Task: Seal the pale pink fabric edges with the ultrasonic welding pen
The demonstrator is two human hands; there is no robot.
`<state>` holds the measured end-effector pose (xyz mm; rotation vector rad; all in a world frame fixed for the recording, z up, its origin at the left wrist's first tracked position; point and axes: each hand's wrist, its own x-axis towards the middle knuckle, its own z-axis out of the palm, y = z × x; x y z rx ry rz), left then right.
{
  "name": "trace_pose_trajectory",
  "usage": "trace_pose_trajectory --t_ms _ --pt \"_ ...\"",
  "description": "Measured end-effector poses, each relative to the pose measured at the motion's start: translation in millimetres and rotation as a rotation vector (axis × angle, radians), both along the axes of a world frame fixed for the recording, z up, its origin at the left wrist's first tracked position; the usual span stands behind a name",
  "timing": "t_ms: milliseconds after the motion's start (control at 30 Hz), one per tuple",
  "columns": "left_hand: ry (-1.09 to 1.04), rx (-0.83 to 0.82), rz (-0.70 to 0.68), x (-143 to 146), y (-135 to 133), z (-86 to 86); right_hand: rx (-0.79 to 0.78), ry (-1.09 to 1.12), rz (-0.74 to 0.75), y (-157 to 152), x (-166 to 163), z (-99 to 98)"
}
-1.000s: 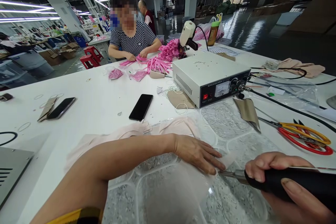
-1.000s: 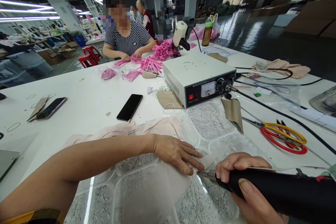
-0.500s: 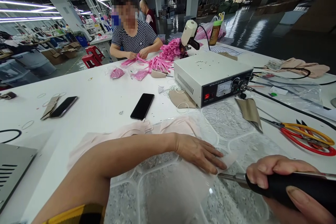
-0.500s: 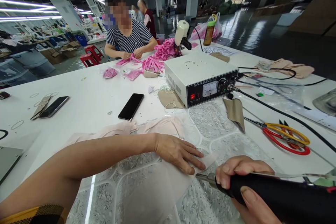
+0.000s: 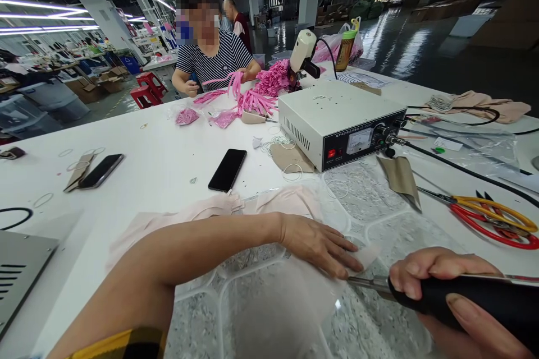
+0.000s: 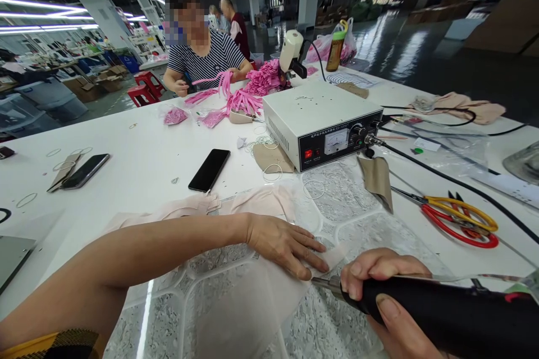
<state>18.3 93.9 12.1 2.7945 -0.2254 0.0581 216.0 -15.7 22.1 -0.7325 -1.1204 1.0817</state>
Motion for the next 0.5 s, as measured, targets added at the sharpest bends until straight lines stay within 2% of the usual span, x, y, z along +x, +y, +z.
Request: trace_pose_trajectory --t_ms 200,300,400,500 --pt "0.058 0.105 -0.006 0.0 -3.0 1.5 -0.011 0.041 -0.035 -0.4 10.3 -6.2" --pt "0.033 0.165 0.014 -0.6 -4.6 2.6 -0.053 0.095 -0.171 -2.9 22.0 -8.5" --pt "-0.024 0.186 0.130 -0.9 -18.9 8.6 -0.147 0.129 -0.312 -6.3 34.8 -9.0" --pt "-0.024 0.191 0.344 -2.6 -55.8 13.1 -0.175 0.188 -0.332 -5.4 53.5 -23.3"
